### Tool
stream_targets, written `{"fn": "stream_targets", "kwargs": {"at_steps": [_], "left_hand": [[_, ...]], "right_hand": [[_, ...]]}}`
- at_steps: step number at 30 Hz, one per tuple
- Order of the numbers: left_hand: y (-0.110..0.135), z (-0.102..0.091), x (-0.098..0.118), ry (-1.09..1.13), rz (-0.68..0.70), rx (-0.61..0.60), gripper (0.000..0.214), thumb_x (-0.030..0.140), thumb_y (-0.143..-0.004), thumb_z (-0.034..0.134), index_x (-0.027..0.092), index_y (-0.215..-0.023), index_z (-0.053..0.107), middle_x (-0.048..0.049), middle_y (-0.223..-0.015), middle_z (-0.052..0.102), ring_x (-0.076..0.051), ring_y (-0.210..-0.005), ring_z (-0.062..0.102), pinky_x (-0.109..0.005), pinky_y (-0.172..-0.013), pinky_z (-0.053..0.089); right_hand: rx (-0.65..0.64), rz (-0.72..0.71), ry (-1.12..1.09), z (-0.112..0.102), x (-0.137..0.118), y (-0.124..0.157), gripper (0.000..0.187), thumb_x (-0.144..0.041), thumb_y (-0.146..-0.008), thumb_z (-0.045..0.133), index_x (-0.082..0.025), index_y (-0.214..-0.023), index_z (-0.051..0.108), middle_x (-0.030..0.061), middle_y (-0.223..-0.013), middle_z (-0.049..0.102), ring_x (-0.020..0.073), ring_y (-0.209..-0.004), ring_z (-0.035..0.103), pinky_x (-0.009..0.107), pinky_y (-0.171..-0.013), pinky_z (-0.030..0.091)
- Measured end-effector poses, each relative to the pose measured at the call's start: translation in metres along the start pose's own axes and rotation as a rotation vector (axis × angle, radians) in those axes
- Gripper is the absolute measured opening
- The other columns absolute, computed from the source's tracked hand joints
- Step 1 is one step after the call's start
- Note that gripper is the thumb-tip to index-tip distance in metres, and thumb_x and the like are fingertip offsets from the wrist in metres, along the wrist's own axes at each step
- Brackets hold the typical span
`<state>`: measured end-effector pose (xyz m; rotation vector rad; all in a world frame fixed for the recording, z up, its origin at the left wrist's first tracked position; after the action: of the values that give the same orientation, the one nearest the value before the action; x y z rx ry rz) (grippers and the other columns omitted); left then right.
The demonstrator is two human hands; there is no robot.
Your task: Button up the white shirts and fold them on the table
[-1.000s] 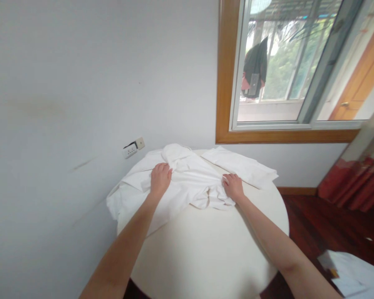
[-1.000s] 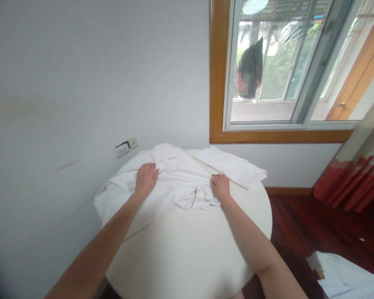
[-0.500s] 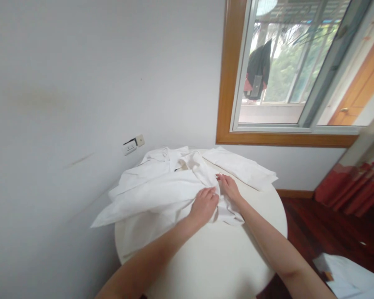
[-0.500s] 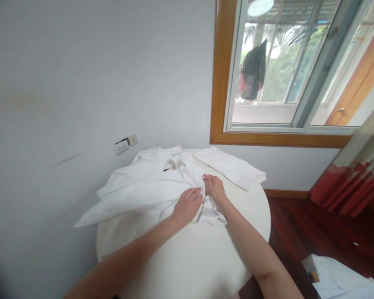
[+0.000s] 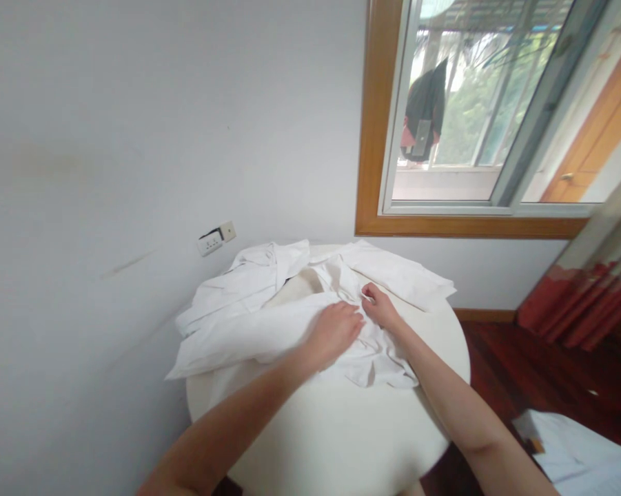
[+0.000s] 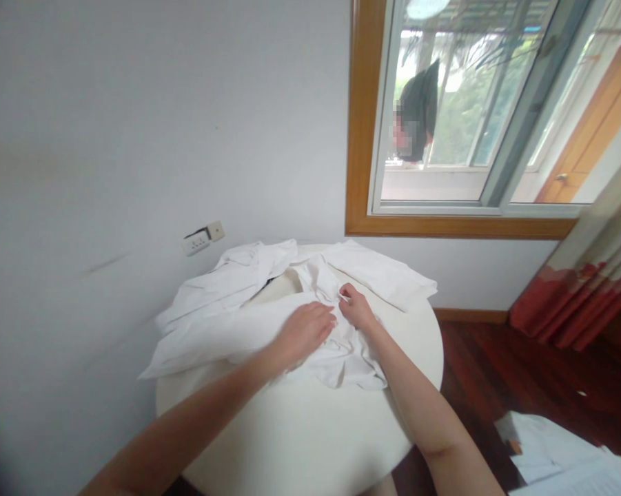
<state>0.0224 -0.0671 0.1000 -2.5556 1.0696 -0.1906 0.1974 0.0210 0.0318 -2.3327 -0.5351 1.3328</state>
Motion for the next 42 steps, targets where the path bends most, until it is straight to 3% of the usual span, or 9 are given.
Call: {"fn": "stream_targets", "kwargs": {"at_steps": [4, 8, 11, 17, 24, 27, 32, 36, 42], "left_hand": [[-0.005, -0.009, -0.066, -0.060, -0.285, 0.055, 0.034, 0.034, -0.094, 0.037, 0.018, -0.113, 0.061, -0.0108, -0.110, 0.065, -0.022, -0.106, 0.057, -0.037, -0.094, 0.042], [0.012, 0.006, -0.090, 0.009, -0.448, -0.196, 0.046, 0.052, -0.091, 0.037, 0.022, -0.119, 0.058, -0.0094, -0.111, 0.067, -0.024, -0.102, 0.062, -0.035, -0.085, 0.046], [0.024, 0.012, -0.069, 0.060, -0.369, -0.272, 0.043, 0.049, -0.093, 0.035, 0.024, -0.119, 0.058, -0.0077, -0.111, 0.068, -0.023, -0.101, 0.063, -0.032, -0.085, 0.046], [0.036, 0.024, 0.000, -0.039, -0.243, -0.302, 0.035, 0.033, -0.095, 0.032, 0.017, -0.107, 0.060, -0.0112, -0.087, 0.071, -0.022, -0.082, 0.068, -0.031, -0.073, 0.048], [0.050, 0.022, 0.035, -0.010, -0.124, -0.242, 0.037, 0.037, -0.094, 0.036, 0.014, -0.114, 0.057, -0.0118, -0.085, 0.070, -0.022, -0.073, 0.067, -0.030, -0.064, 0.046], [0.043, 0.000, 0.016, 0.056, -0.125, -0.259, 0.041, 0.042, -0.095, 0.030, 0.020, -0.094, 0.065, -0.0070, -0.081, 0.070, -0.019, -0.074, 0.066, -0.028, -0.066, 0.046], [0.016, -0.017, -0.053, 0.041, -0.237, 0.028, 0.041, 0.036, -0.096, 0.028, 0.021, -0.101, 0.065, -0.0067, -0.096, 0.070, -0.019, -0.093, 0.062, -0.030, -0.082, 0.045], [0.001, 0.003, -0.107, 0.181, -0.220, 0.146, 0.038, 0.018, -0.091, 0.032, 0.015, -0.115, 0.062, -0.0082, -0.115, 0.066, -0.019, -0.107, 0.057, -0.036, -0.099, 0.040], [0.016, 0.043, -0.145, 0.430, -0.130, -0.022, 0.037, 0.010, -0.079, 0.044, 0.021, -0.105, 0.069, -0.0055, -0.120, 0.064, -0.017, -0.115, 0.053, -0.037, -0.103, 0.039]], "right_hand": [[0.019, 0.110, -0.115, -0.001, 0.012, -0.002, 0.030, -0.017, -0.060, 0.043, -0.022, -0.088, 0.055, -0.0051, -0.067, 0.052, 0.0130, -0.062, 0.048, 0.023, -0.060, 0.040], [-0.001, 0.048, -0.240, 0.001, 0.021, -0.007, 0.054, -0.015, -0.057, 0.041, -0.022, -0.106, 0.060, 0.0002, -0.085, 0.063, 0.0172, -0.085, 0.057, 0.029, -0.080, 0.044], [-0.053, 0.017, -0.210, 0.000, 0.027, -0.009, 0.044, -0.016, -0.063, 0.039, -0.021, -0.095, 0.068, 0.0032, -0.096, 0.066, 0.0202, -0.100, 0.056, 0.034, -0.092, 0.041], [-0.132, 0.078, -0.111, -0.011, 0.014, -0.010, 0.034, -0.035, -0.086, 0.041, -0.019, -0.096, 0.070, 0.0048, -0.102, 0.068, 0.0220, -0.098, 0.059, 0.035, -0.091, 0.044], [-0.290, 0.021, 0.204, 0.004, -0.007, 0.003, 0.044, -0.031, -0.074, 0.066, -0.018, -0.116, 0.062, 0.0131, -0.122, 0.062, 0.0259, -0.115, 0.054, 0.042, -0.103, 0.036], [-0.370, -0.058, 0.174, 0.010, -0.009, 0.007, 0.038, -0.012, -0.071, 0.058, -0.019, -0.108, 0.066, 0.0088, -0.114, 0.066, 0.0224, -0.107, 0.059, 0.038, -0.099, 0.040], [-0.479, -0.181, -0.004, 0.020, -0.018, 0.010, 0.041, -0.002, -0.063, 0.051, -0.019, -0.096, 0.069, 0.0030, -0.101, 0.070, 0.0187, -0.095, 0.063, 0.031, -0.088, 0.045], [-0.557, -0.198, -0.132, 0.030, -0.030, 0.013, 0.036, -0.006, -0.064, 0.052, -0.020, -0.093, 0.068, 0.0034, -0.106, 0.069, 0.0193, -0.104, 0.060, 0.032, -0.095, 0.042], [-0.666, -0.147, -0.166, 0.036, -0.037, 0.014, 0.028, -0.010, -0.068, 0.045, -0.019, -0.083, 0.066, -0.0007, -0.085, 0.068, 0.0150, -0.085, 0.060, 0.025, -0.081, 0.045]]}}
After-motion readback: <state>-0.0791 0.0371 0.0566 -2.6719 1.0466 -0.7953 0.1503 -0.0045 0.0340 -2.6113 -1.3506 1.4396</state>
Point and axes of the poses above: each hand's wrist, its own y-axis away from the middle knuckle, its own z-axis out of the palm, x = y × z, the point moved 1 cm from there along -y, towards the middle knuckle
